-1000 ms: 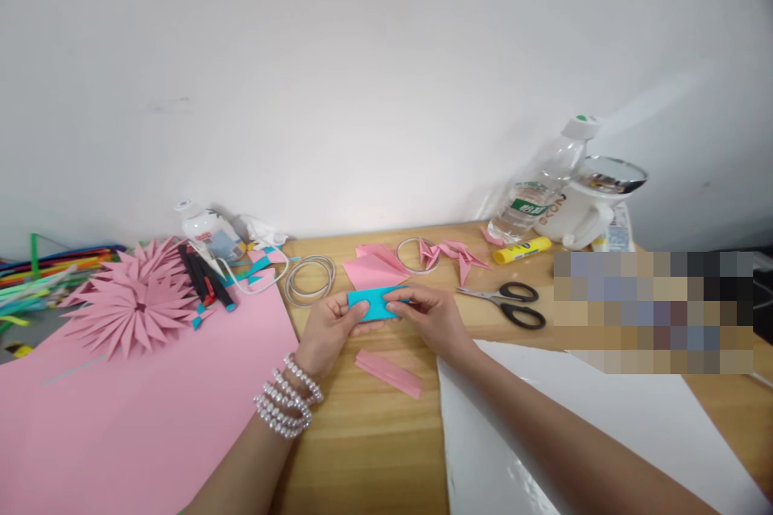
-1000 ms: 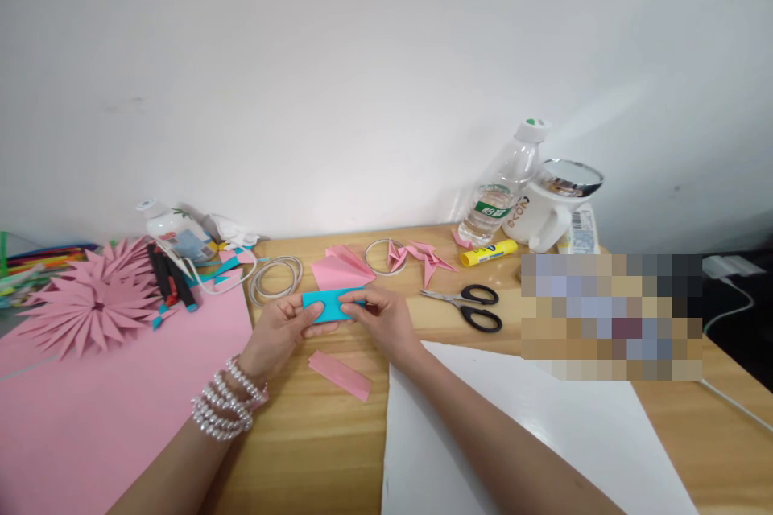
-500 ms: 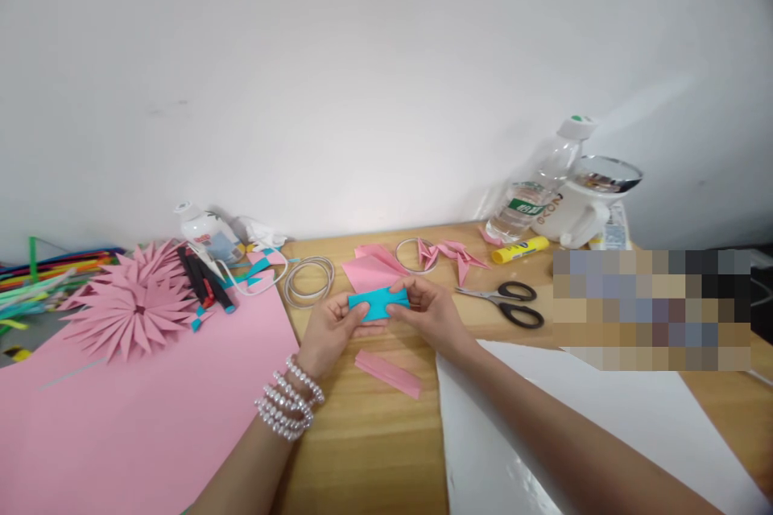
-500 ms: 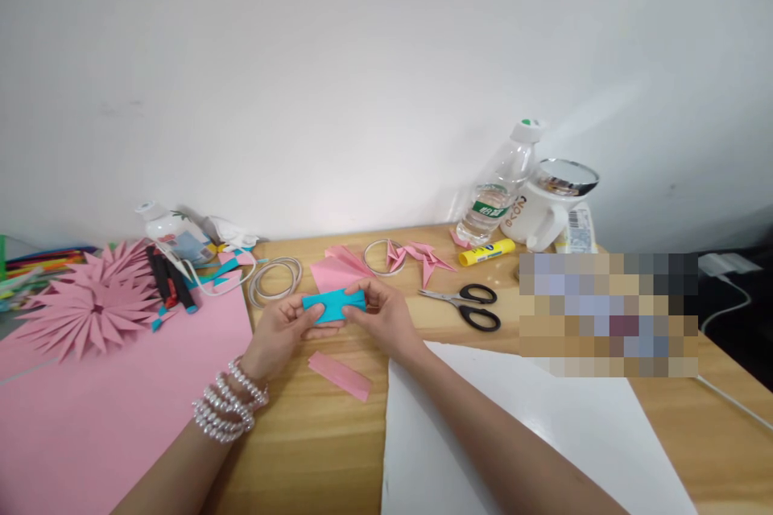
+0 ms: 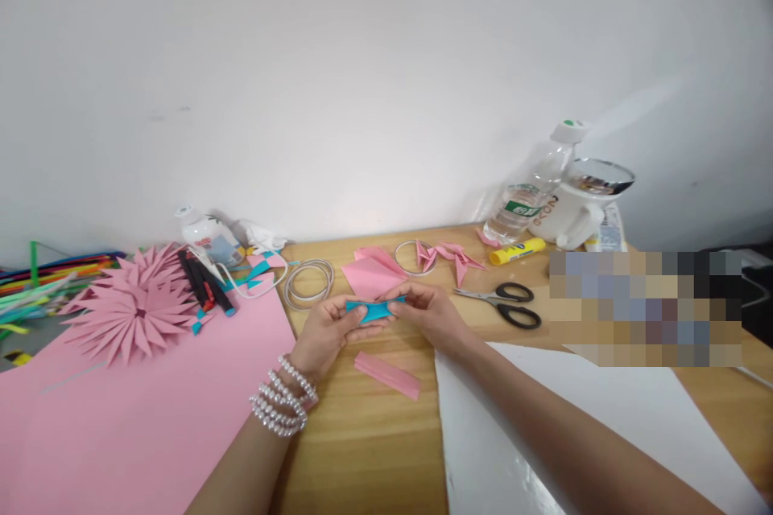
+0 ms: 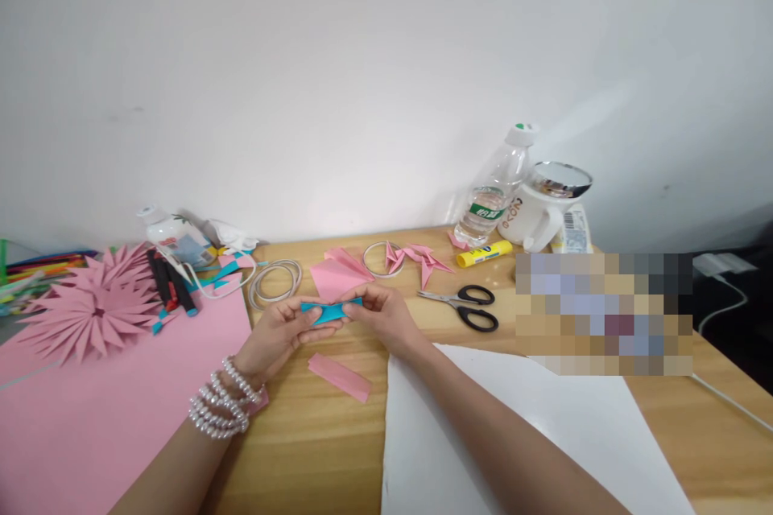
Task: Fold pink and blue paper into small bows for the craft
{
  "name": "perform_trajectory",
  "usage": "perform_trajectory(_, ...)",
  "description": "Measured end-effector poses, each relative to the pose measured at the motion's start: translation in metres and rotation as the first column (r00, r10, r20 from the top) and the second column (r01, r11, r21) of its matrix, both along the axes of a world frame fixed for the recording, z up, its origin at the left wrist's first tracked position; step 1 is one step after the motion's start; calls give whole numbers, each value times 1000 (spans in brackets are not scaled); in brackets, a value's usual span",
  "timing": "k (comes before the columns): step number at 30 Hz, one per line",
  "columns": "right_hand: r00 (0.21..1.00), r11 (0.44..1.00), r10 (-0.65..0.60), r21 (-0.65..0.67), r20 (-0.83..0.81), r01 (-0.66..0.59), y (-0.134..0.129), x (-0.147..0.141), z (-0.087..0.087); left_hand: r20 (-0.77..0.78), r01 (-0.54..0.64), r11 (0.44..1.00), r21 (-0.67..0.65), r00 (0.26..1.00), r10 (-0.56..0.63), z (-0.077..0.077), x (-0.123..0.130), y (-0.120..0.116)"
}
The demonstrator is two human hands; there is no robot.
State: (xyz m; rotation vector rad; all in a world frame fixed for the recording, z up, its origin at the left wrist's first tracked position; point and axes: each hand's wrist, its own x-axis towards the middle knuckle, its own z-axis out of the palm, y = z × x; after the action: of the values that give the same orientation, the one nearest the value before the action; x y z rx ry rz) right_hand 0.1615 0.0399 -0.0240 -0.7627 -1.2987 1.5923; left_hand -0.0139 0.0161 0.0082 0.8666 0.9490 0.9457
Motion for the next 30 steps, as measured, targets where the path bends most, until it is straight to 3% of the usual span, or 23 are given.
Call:
perform_trajectory(6,1000,1000,-6,-3,18,6,1,1,0,-20,6,1000,7,1000,-6,1,-2,1)
perform_trajectory(11,999,999,-43,-4,6,43,1,1,0,-119,-10,995,102,993,22,-2,-1,1)
perform_trajectory(19,982,986,-147,99,119,136,-5,-5,1,-339,-84,950,302,921,190,1,4,0)
perform_trajectory(26,969,968,-230,123,90,218,-9,-7,2,-221,-124,974,190,961,166,-1,4,0)
perform_trajectory(30,971,971,-210,144,111,193,-10,-7,5,-208,-121,974,191,965,161,-4,3,0)
